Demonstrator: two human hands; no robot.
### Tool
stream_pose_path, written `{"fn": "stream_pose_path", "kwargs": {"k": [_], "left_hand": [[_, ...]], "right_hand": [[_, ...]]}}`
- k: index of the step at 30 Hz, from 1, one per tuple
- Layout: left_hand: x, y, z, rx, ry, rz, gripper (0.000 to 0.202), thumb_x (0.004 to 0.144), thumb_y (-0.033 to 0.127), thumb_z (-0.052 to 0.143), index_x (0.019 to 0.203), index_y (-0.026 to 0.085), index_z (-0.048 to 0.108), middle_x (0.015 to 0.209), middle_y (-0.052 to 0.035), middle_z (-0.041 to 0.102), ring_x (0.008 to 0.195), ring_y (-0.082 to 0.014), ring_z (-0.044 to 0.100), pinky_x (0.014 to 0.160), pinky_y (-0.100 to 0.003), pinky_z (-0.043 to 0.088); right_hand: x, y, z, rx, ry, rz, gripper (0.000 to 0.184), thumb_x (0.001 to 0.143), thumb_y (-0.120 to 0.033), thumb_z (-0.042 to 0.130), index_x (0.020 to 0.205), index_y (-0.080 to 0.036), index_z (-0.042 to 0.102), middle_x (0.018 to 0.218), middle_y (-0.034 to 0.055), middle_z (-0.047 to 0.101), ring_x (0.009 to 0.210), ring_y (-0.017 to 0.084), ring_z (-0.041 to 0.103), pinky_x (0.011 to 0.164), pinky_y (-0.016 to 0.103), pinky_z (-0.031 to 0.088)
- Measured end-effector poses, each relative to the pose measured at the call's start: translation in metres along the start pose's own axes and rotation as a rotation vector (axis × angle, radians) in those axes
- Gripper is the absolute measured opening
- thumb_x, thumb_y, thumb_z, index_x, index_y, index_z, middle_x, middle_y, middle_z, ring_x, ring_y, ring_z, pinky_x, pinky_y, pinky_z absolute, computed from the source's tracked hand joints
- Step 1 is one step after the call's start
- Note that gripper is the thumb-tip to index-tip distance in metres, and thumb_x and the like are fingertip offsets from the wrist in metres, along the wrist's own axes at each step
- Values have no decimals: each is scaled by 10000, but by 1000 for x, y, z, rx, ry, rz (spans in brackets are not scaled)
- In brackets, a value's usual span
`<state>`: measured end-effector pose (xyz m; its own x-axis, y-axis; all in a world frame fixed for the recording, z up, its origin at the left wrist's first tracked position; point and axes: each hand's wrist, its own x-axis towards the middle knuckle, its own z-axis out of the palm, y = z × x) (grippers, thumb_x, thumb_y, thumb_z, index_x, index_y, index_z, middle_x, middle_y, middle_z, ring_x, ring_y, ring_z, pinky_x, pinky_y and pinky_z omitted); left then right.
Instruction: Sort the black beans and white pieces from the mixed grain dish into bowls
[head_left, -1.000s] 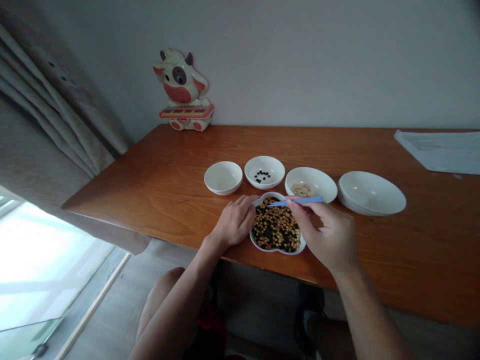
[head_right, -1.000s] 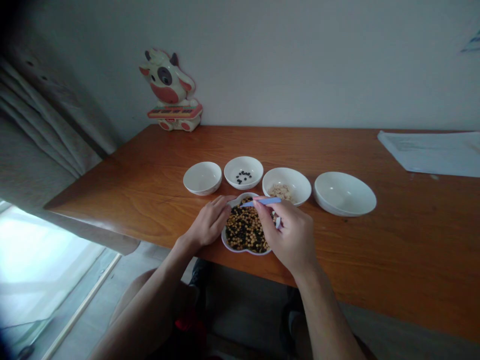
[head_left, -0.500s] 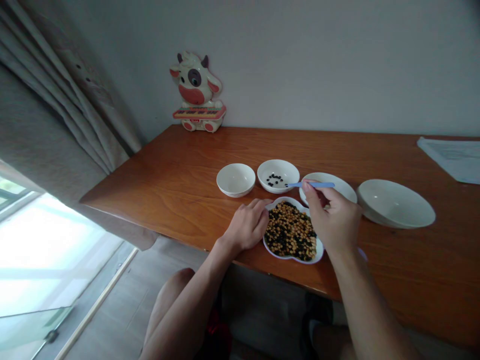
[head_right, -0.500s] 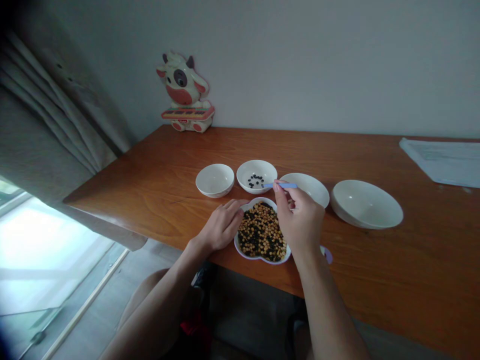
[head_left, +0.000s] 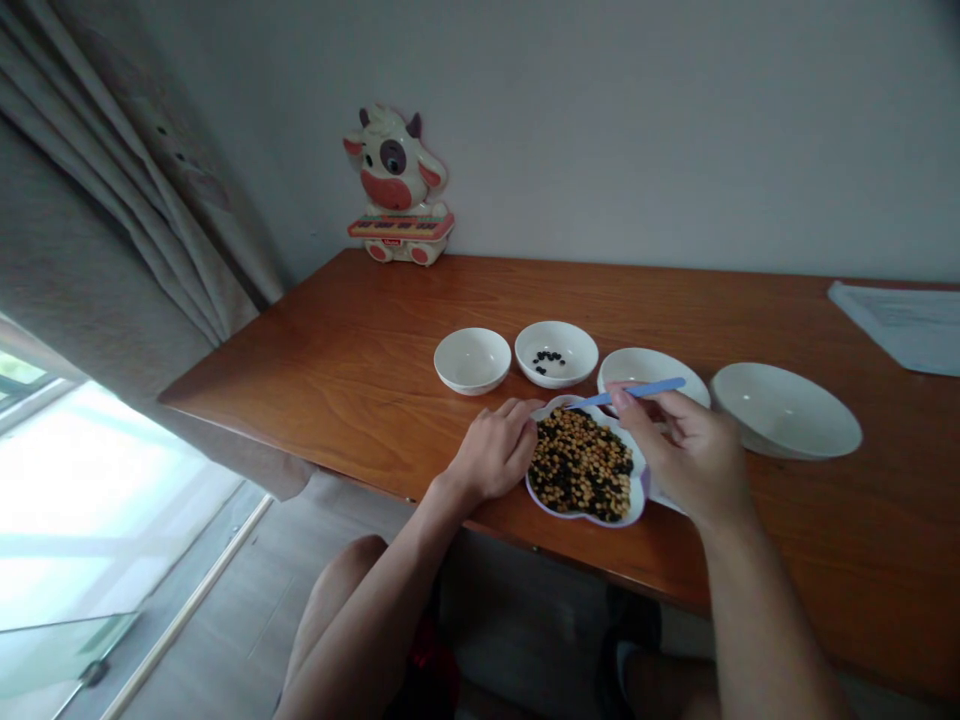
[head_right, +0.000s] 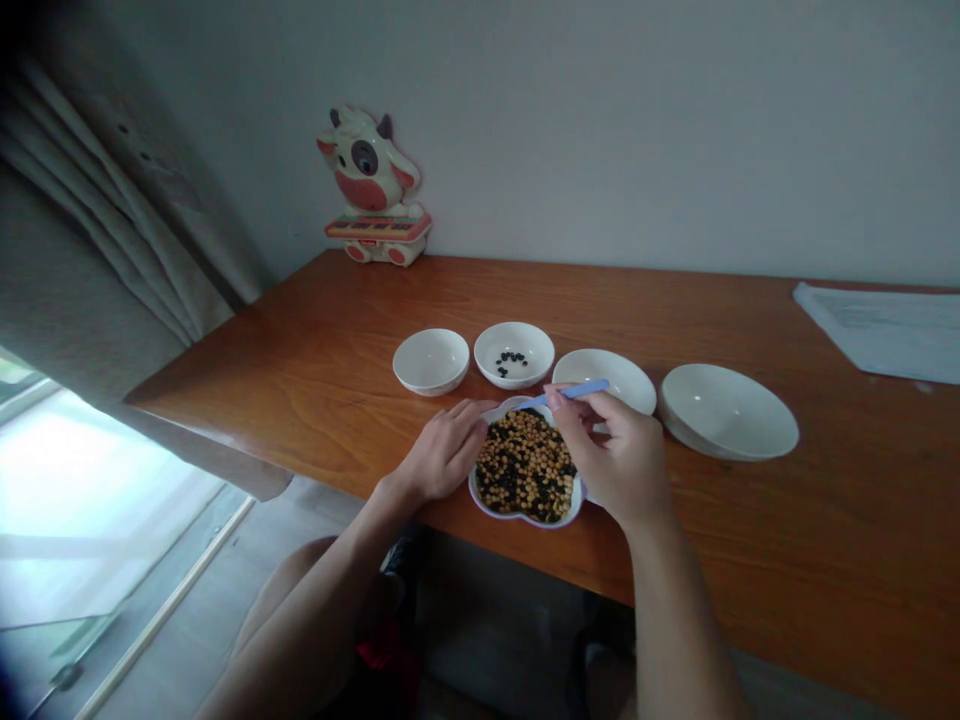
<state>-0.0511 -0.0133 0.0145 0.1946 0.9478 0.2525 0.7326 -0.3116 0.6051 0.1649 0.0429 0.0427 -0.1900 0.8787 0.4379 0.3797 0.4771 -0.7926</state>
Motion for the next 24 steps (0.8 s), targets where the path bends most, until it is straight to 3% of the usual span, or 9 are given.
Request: {"fn": "stream_pose_path", "kwargs": {"k": [4, 11, 24], "left_hand": [[0, -1, 0, -8, 3, 0, 387, 1047, 256, 318, 1358, 161, 527, 1208, -129, 666, 1086, -253, 657, 981, -405, 510], [0, 1, -2, 0, 0, 0, 378, 1042, 263, 332, 1338, 151, 537, 1205, -136, 667, 1116, -263, 651, 986, -407, 509], [1, 0, -2, 13, -18, -2, 375, 1049, 274, 321, 1317, 156, 555, 1207, -125, 671, 1093, -255, 650, 969, -395, 507]], "right_hand": [[-6, -1, -13, -18, -154, -22, 229, 908, -404, 684, 1014, -226, 781, 971, 57, 800, 846, 227, 751, 702, 315, 606], [-18, -2, -15, -95, -289, -81, 212, 923, -367, 668, 1030, -216, 771, 972, 51, 799, 815, 211, 754, 694, 290, 609], [-26, -6, -16, -63, -291, -136, 163, 932, -321, 665, 1027, -230, 761, 920, 21, 797, 757, 168, 740, 671, 256, 587]]}}
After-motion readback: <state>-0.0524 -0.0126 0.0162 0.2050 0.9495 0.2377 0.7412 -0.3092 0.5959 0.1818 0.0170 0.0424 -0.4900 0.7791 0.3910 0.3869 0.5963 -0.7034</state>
